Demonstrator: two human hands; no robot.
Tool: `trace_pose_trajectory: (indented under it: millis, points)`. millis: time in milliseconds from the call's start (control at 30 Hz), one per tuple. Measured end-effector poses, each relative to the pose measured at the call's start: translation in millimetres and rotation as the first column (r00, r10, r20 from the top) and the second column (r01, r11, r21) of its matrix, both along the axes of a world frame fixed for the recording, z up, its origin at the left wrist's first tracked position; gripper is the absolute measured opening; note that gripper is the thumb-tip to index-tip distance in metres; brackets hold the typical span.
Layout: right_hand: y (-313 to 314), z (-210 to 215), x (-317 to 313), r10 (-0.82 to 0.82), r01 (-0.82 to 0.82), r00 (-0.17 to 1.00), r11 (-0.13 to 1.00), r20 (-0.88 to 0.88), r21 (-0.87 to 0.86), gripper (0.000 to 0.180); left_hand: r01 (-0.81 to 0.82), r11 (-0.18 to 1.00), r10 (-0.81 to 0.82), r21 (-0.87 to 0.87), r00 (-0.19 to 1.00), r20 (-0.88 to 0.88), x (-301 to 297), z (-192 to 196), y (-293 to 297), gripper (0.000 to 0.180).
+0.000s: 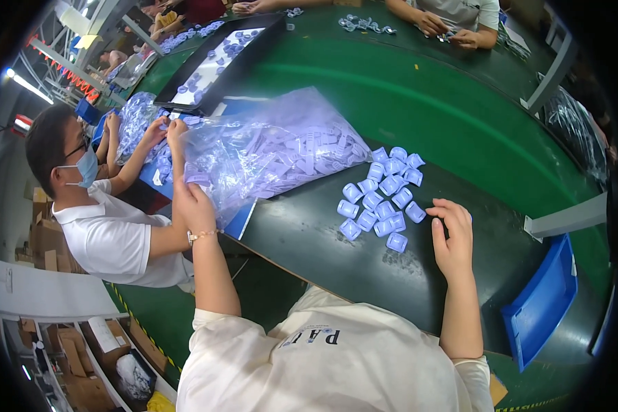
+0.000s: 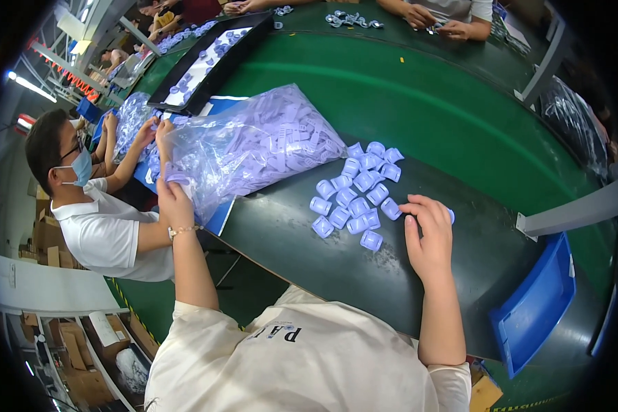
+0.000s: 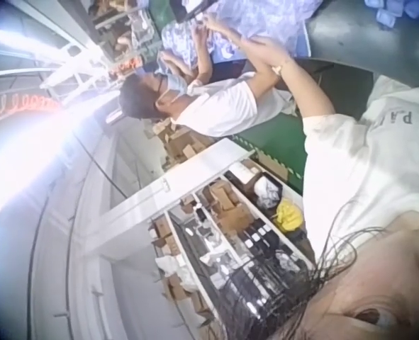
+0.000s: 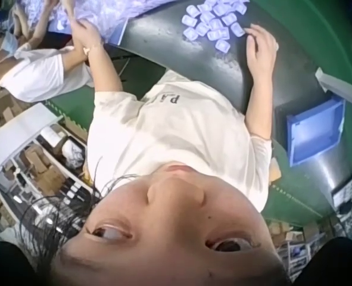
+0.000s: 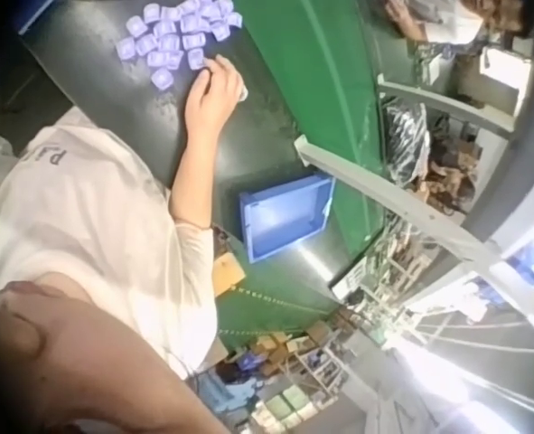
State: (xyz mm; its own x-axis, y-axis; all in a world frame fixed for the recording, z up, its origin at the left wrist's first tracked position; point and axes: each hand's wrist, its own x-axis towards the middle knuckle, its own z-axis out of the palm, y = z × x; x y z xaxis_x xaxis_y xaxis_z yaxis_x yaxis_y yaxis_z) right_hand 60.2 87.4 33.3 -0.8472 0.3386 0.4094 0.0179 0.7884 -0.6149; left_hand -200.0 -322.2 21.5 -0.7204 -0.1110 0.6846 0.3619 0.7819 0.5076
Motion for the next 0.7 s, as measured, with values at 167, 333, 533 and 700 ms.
trace_pose_trajectory:
  millis: [167, 333, 533, 700]
  points:
    - [16.6, -8.0, 1.1, -0.105, 0.11, 0.993, 0.988, -0.055, 0.108, 0.016, 0.181, 0.979, -0.177, 0.092, 0.983, -0.049, 18.7, 35.3, 54.8, 0.021]
    - [40.1, -18.8, 8.4, -0.292, 0.252, 0.943, 0.94, 0.161, 0.229, 0.028, 0.383, 0.923, -0.384, -0.036, 0.922, -0.055, 59.9, 44.7, 127.5, 0.02]
    - [48.1, -20.6, 16.0, -0.344, 0.288, 0.879, 0.935, 0.33, 0.207, 0.039, 0.782, 0.458, -0.883, 0.423, 0.454, 0.116, 125.6, 23.1, 232.9, 0.025]
    - [47.3, -17.5, 18.1, -0.393, 0.332, 0.874, 0.912, 0.285, 0.239, 0.034, 0.661, 0.287, -0.928, 0.693, 0.013, 0.372, 189.2, 0.4, 296.5, 0.02]
